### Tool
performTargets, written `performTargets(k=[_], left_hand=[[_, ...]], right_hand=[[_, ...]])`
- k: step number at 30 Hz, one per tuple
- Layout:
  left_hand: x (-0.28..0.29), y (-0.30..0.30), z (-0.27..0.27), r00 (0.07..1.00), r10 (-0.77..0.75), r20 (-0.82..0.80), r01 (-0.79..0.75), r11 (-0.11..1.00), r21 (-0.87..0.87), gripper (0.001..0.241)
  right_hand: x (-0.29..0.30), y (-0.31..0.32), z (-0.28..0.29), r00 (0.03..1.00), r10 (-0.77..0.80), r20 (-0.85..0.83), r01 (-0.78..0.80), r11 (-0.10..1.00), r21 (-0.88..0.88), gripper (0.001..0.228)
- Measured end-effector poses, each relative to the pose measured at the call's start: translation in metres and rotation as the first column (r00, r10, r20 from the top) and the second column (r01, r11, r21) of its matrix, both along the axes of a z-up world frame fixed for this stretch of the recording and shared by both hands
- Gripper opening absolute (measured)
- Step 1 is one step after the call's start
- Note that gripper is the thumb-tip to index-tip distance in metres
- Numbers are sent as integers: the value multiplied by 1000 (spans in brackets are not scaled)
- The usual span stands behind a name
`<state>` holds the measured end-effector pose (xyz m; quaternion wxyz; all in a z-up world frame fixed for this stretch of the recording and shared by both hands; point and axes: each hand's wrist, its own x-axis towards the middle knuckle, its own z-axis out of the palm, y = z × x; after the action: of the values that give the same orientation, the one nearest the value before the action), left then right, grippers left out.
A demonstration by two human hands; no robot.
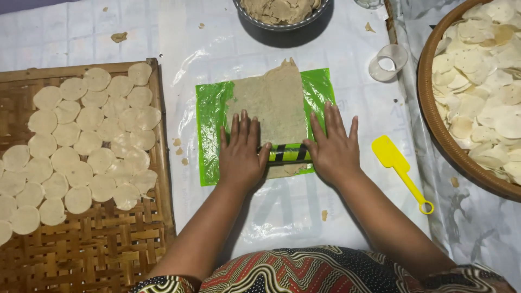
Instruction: Rolling out dough and placing individual cracker cutouts onto a bamboo drying tray.
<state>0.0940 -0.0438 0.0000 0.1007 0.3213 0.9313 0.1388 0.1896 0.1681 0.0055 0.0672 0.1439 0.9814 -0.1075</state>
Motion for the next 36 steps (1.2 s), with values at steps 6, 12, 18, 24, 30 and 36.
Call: performTargets(k=[6, 12, 18, 24, 30, 36], left_hand=[[72, -38, -28, 995, -45, -85, 55, 991, 125, 65], [103, -55, -1, 972, 31, -233, 37, 959, 280, 44], [70, -60, -13, 949, -37, -314, 136, 944, 301, 47], [50, -32, 4, 997, 54, 59, -56, 998, 38, 66], [-29, 6, 4, 993, 108, -53, -107, 994, 25, 72], [-93, 25, -9, 976, 198, -90, -200, 980, -14, 74]], right_hand=[[73, -16, -21, 978, 141, -157, -136, 990, 39, 67], [125, -36, -8, 941, 198, -274, -159, 974, 159, 79], [106, -15, -17, 967, 153, -202, -125, 981, 146, 55], [55, -26, -23, 999, 33, -36, -33, 999, 4, 73], [-54, 7, -26, 996, -11, -94, 17, 998, 63, 75], [-120, 21, -11, 993, -31, -115, 34, 999, 25, 73]])
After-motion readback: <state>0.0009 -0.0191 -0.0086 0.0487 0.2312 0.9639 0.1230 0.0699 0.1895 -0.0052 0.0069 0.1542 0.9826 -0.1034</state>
